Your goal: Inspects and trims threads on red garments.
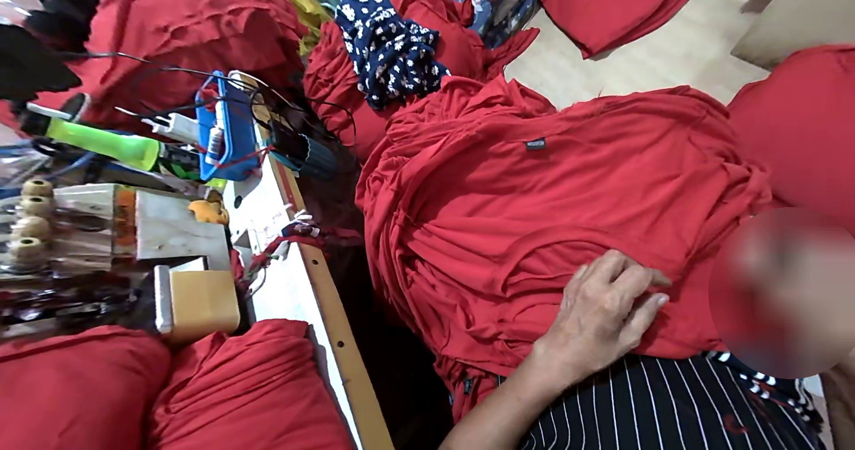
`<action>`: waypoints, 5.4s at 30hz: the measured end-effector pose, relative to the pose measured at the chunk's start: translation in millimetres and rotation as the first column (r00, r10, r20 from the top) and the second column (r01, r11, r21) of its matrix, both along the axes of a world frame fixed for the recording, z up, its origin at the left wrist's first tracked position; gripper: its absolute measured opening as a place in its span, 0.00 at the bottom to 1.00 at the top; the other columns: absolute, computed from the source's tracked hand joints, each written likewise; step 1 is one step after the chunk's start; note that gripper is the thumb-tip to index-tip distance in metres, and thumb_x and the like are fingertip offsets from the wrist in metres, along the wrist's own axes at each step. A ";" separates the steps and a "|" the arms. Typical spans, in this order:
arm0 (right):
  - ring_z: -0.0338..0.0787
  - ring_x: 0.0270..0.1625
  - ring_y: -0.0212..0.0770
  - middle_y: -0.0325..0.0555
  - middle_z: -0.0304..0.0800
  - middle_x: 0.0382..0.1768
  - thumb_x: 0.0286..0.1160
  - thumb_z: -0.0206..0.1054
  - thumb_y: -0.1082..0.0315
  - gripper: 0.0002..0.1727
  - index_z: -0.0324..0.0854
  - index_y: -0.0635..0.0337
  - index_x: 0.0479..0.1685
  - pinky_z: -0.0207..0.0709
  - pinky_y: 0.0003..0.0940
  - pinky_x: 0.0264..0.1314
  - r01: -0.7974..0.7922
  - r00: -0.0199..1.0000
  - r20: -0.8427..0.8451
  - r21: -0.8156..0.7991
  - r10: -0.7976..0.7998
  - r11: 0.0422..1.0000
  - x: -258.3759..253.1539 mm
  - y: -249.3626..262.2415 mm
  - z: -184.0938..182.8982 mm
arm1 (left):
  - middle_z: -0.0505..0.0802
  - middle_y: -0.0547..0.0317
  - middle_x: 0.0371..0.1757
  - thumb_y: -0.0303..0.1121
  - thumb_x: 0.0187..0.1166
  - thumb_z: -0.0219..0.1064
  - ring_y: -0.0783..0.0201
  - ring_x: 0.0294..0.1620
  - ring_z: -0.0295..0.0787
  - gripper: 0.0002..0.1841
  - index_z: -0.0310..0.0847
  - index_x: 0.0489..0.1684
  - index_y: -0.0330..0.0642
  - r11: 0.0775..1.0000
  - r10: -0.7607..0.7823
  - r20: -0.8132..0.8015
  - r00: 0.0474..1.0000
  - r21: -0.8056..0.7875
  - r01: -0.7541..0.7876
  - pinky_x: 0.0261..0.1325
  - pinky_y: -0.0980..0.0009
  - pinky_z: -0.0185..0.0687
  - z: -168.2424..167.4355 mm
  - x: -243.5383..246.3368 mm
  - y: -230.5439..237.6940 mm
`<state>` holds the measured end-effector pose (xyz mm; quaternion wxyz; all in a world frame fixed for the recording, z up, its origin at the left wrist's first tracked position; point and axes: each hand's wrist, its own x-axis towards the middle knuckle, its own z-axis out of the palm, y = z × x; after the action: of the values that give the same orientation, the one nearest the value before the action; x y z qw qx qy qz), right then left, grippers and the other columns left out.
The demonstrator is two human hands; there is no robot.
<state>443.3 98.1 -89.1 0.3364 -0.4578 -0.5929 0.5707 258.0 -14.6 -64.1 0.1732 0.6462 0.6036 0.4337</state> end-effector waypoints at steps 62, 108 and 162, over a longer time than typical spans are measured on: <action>0.82 0.34 0.27 0.49 0.88 0.35 0.81 0.63 0.50 0.25 0.82 0.70 0.53 0.75 0.24 0.38 -0.174 0.961 0.274 0.467 0.045 0.867 -15.4 -20.6 -9.9 | 0.85 0.62 0.30 0.15 0.76 0.65 0.75 0.29 0.80 0.08 0.78 0.45 0.35 0.917 0.313 0.793 0.523 -0.395 0.050 0.39 0.78 0.80 -14.9 -7.4 31.5; 0.77 0.32 0.11 0.25 0.82 0.35 0.66 0.75 0.54 0.38 0.72 0.63 0.77 0.72 0.08 0.36 -0.222 0.975 0.059 0.291 0.214 0.930 -18.4 -18.2 -18.4 | 0.85 0.64 0.29 0.16 0.76 0.63 0.76 0.28 0.79 0.08 0.77 0.43 0.38 0.937 0.284 0.822 0.493 -0.347 0.038 0.37 0.78 0.79 -19.0 -8.0 30.5; 0.83 0.34 0.09 0.16 0.91 0.36 0.73 0.72 0.54 0.14 0.92 0.42 0.55 0.77 0.08 0.36 -0.725 0.672 -0.039 0.170 0.739 0.668 37.0 16.0 47.2 | 0.94 0.44 0.53 0.29 0.80 0.66 0.62 0.60 0.91 0.12 0.90 0.49 0.27 0.964 -0.128 0.135 0.983 -0.216 0.155 0.69 0.67 0.82 50.5 -86.6 -61.6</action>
<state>480.3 114.1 -41.9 0.1408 -0.1259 -0.7469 0.6375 171.3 -76.2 -13.6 0.3121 0.6366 0.5896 0.3868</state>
